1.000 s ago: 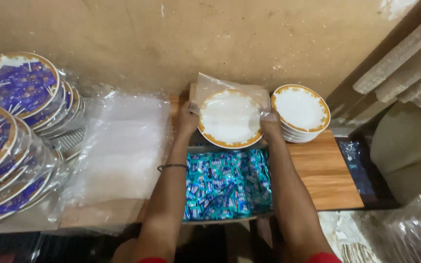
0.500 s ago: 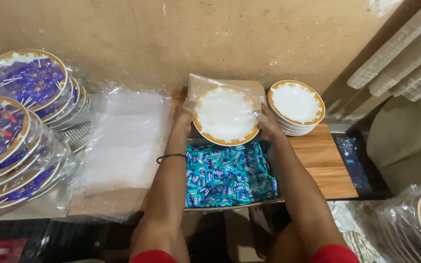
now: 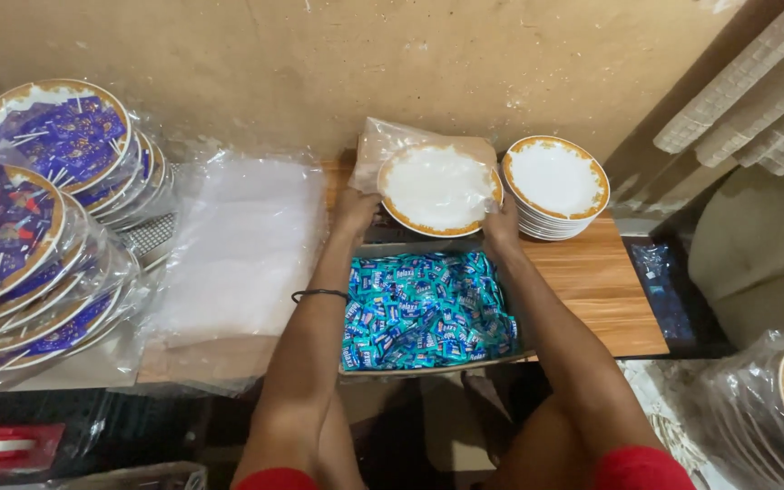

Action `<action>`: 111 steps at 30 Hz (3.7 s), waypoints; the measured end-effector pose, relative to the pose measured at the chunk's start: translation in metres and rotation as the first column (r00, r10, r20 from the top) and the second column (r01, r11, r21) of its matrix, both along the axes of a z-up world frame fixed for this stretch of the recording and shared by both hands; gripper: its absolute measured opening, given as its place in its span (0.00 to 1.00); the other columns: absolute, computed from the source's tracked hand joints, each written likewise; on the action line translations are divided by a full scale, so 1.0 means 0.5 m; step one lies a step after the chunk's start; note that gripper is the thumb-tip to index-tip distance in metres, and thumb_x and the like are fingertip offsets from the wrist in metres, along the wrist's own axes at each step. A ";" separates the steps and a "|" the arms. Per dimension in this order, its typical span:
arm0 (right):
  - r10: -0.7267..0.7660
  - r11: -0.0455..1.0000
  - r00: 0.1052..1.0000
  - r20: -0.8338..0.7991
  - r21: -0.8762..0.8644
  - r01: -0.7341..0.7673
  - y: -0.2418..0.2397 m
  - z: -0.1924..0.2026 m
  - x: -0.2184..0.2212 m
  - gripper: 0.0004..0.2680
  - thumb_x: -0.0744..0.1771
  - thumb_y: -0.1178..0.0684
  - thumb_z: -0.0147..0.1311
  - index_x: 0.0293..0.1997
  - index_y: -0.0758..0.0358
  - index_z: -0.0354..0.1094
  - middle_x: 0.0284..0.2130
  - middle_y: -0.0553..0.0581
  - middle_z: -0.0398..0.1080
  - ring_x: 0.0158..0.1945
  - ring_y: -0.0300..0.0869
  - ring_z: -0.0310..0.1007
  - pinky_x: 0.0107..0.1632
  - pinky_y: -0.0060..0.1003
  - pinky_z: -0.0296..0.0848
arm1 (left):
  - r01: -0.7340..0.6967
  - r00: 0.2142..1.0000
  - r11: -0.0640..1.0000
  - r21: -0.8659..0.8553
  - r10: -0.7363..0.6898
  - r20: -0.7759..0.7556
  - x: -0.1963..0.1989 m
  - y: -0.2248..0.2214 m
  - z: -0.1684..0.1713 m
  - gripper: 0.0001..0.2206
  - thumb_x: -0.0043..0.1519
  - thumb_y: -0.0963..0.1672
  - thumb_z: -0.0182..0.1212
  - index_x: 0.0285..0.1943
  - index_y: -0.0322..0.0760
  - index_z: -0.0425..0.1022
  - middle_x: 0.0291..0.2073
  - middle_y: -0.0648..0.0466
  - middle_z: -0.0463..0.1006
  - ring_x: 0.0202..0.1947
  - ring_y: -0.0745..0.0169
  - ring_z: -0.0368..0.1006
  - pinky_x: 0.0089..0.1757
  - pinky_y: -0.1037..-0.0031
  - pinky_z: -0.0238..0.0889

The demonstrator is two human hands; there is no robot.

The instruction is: The person places blue packets onto an ornate plate, wraps the plate in a sheet of plastic film, and then sorts blue packets into a cardboard box.

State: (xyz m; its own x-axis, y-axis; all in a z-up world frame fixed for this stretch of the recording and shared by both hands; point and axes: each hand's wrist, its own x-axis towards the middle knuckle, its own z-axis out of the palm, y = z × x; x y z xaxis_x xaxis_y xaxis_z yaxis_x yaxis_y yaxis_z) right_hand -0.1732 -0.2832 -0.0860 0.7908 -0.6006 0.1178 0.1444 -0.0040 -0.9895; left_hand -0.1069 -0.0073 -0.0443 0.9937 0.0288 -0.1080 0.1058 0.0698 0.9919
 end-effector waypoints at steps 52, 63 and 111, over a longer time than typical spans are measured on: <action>0.289 0.950 0.956 -0.038 0.135 -0.282 0.026 0.097 -0.120 0.30 0.67 0.63 0.53 0.78 0.57 0.39 0.49 0.60 0.55 0.38 0.44 0.79 0.38 0.38 0.88 | 0.172 0.984 0.976 -0.133 -0.164 0.063 -0.117 0.031 0.070 0.30 0.64 0.37 0.52 0.78 0.34 0.51 0.62 0.36 0.67 0.54 0.56 0.70 0.38 0.82 0.73; 0.323 0.946 0.942 -0.086 0.048 -0.320 0.032 0.096 -0.129 0.33 0.65 0.61 0.55 0.79 0.57 0.37 0.52 0.65 0.64 0.38 0.46 0.76 0.31 0.38 0.83 | 0.189 0.982 0.958 -0.213 -0.189 0.020 -0.065 0.015 0.018 0.34 0.65 0.43 0.57 0.80 0.42 0.43 0.44 0.35 0.72 0.21 0.57 0.75 0.19 0.77 0.73; 0.393 0.288 0.614 -0.684 -0.543 -0.789 0.091 0.198 -0.217 0.11 0.68 0.47 0.53 0.52 0.55 0.75 0.47 0.69 0.77 0.56 0.67 0.72 0.59 0.61 0.69 | 0.489 0.595 0.170 0.855 -0.782 -0.185 -0.210 0.084 0.076 0.20 0.66 0.46 0.51 0.56 0.21 0.75 0.49 0.24 0.77 0.55 0.25 0.73 0.56 0.45 0.66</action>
State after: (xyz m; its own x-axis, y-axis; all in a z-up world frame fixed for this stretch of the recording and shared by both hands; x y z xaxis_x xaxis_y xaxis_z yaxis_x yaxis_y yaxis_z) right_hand -0.2818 -0.2375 0.0128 0.9578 0.2404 -0.1579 0.1076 -0.8086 -0.5784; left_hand -0.2119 0.0346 -0.0061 0.6741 -0.7077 -0.2116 -0.5354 -0.6655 0.5200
